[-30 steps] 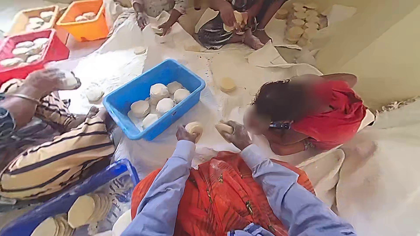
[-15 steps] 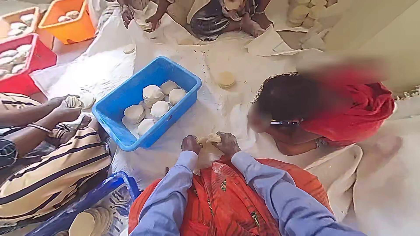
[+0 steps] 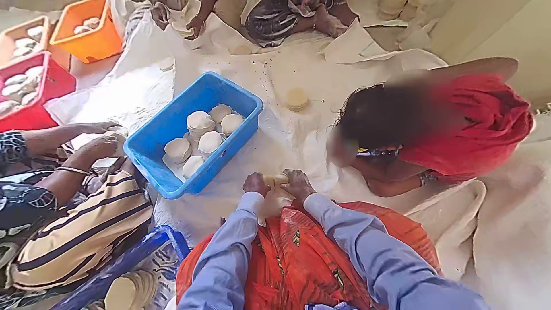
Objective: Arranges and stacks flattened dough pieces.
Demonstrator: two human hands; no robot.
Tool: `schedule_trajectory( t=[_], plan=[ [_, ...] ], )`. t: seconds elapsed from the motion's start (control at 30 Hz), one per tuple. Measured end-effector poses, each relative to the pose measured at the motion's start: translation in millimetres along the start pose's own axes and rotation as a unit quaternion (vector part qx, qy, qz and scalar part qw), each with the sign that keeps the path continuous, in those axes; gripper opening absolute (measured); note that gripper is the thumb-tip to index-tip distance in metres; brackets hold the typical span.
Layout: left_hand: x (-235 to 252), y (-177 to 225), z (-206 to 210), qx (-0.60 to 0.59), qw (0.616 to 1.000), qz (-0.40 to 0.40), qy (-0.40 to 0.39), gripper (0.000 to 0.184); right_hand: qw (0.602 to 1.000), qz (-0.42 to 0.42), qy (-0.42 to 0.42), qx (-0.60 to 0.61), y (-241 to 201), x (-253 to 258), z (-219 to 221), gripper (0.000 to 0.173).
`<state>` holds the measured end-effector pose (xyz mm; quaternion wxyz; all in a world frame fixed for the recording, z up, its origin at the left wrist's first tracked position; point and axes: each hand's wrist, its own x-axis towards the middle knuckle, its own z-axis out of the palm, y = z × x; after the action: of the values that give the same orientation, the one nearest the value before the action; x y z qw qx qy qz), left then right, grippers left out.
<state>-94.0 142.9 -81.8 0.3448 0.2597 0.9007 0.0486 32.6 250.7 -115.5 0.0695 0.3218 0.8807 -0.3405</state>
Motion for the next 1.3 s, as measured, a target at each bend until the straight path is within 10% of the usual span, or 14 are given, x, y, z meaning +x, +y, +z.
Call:
schedule_trajectory(
  t=[0.53,0.97,1.1,1.3],
  plan=[
    [-17.2,-1.2,-6.8,0.001,1.000,-0.023,-0.021,0.063,0.998,0.018,-0.042,-0.046,-6.8,-4.1,-1.2,0.057],
    [-16.2,-11.5,-14.3,-0.085,0.996,-0.002,-0.008,0.056,0.983,-0.090,0.155,0.050,5.9,-11.6,-5.3,0.044],
    [-2.3,-10.2,4.3,-0.055,0.998,0.015,-0.039,0.055,0.999,-0.009,0.026,-0.033,5.3,3.9,1.6,0.051],
    [-8.1,-6.3,-9.4,-0.077,0.996,0.053,-0.005,0.052,0.987,-0.076,0.136,0.047,9.6,-8.0,-13.9,0.050]
  ],
)
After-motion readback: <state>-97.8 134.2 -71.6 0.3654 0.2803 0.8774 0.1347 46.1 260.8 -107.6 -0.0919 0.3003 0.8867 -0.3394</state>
